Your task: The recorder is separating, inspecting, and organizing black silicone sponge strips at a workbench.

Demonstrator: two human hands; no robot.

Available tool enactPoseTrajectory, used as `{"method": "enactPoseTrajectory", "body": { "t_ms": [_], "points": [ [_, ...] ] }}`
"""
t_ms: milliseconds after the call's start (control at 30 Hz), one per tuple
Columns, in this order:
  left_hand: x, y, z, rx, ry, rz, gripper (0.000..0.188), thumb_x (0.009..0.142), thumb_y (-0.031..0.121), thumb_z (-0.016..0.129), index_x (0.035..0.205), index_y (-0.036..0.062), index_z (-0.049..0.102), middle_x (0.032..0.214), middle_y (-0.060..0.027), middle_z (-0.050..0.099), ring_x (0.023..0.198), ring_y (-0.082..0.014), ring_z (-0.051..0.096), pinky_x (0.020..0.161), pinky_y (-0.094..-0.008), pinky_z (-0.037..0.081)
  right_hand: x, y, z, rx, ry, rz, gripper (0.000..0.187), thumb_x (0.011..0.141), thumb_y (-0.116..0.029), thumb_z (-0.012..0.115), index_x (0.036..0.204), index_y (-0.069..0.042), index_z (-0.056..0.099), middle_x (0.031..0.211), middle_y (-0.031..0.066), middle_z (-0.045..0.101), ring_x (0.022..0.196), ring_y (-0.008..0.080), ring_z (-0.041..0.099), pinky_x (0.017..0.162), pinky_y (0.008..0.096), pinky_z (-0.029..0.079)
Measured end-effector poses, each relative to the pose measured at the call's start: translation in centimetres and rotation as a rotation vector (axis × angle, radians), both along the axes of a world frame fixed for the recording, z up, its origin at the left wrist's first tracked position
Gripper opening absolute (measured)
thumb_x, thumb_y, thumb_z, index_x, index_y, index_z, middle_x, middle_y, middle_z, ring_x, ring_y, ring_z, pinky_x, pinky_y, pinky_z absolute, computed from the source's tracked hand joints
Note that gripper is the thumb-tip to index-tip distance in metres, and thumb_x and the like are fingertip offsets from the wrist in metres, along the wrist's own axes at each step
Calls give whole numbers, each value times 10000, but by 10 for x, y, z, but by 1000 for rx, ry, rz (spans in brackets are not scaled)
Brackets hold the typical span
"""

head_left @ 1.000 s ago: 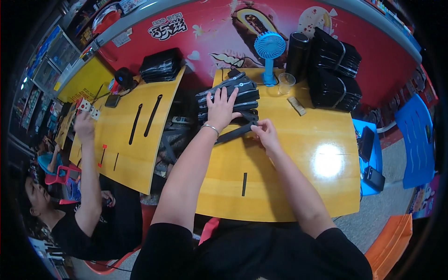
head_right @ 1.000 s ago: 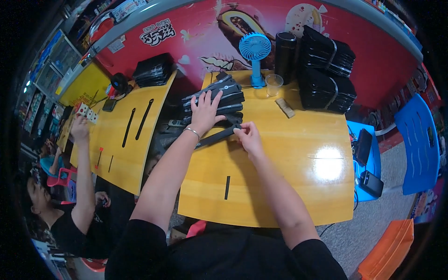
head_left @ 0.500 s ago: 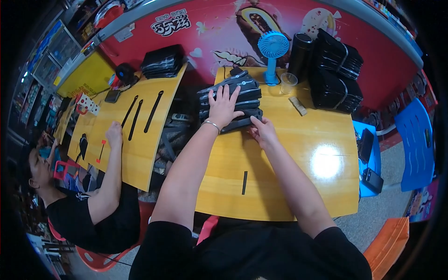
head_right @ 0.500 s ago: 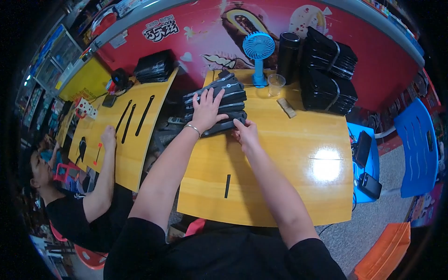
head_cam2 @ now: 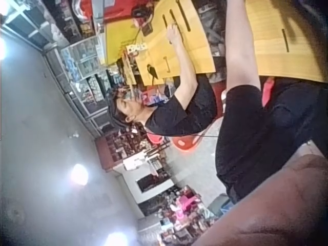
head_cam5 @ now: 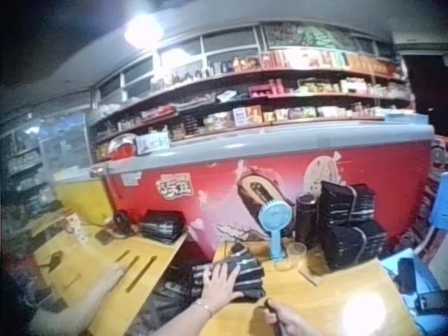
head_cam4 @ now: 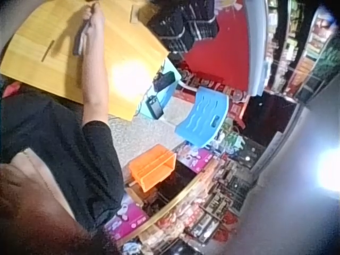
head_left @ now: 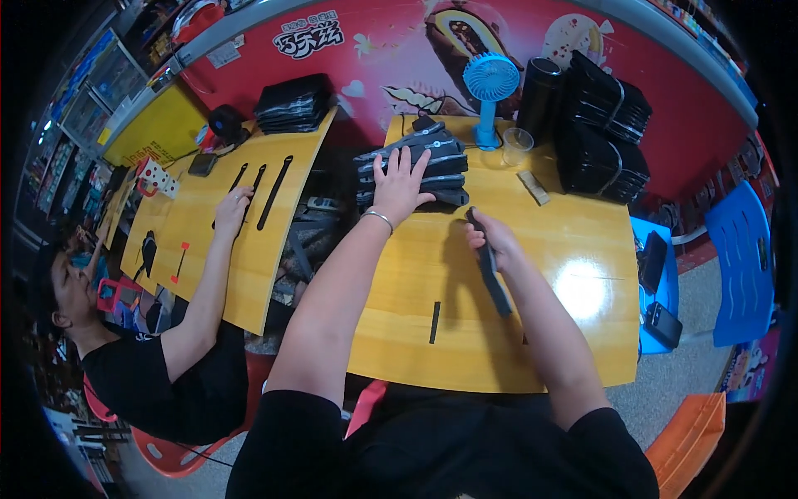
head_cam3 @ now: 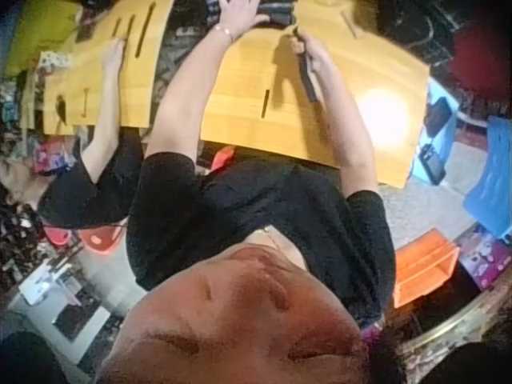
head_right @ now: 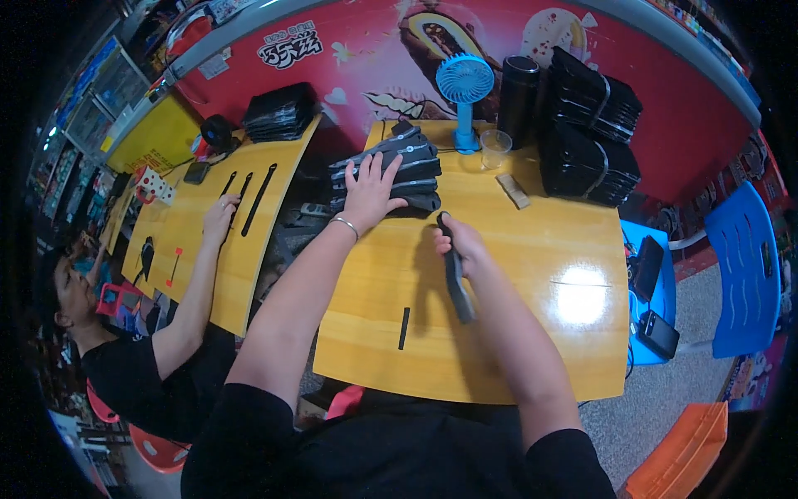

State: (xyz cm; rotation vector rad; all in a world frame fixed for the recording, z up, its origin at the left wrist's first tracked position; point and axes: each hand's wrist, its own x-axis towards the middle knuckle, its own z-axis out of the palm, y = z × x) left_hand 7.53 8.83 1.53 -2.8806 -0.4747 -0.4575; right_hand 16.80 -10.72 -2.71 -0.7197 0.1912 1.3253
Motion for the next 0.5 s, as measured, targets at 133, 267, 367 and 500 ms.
{"method": "enactPoseTrajectory", "body": {
  "t_ms": [133,267,367,500],
  "points": [
    [-2,-2,2,-5,-6,4,877,698,517,684,1409,210,274,1373,-178,359,1283,-332,311,1039,-555,165,-5,-46,34,-47,-100,5,208,952,-292,462,895,-95,426,705,34,514,490,68,430,400,189,382],
    [-2,-1,6,-33,36,5,870,714,515,680,1415,208,263,1391,-193,329,1313,-345,271,1045,-561,150,-29,-76,67,-142,-323,-36,343,972,-316,402,1209,-72,448,755,26,519,521,71,462,453,178,429],
    [-6,1,15,-38,48,-14,917,699,530,686,1423,182,244,1401,-218,301,1327,-362,239,1053,-561,139,-42,-93,65,-37,-325,-35,387,982,-324,362,1260,-63,427,793,32,527,573,78,481,504,186,446],
    [-17,-24,29,-75,-95,-141,854,721,446,703,1405,143,291,1415,-229,262,1340,-373,202,1073,-558,112,-54,-118,70,89,-292,-37,394,985,-314,345,1249,-34,430,820,41,527,610,86,493,557,189,459]
  ]
}}
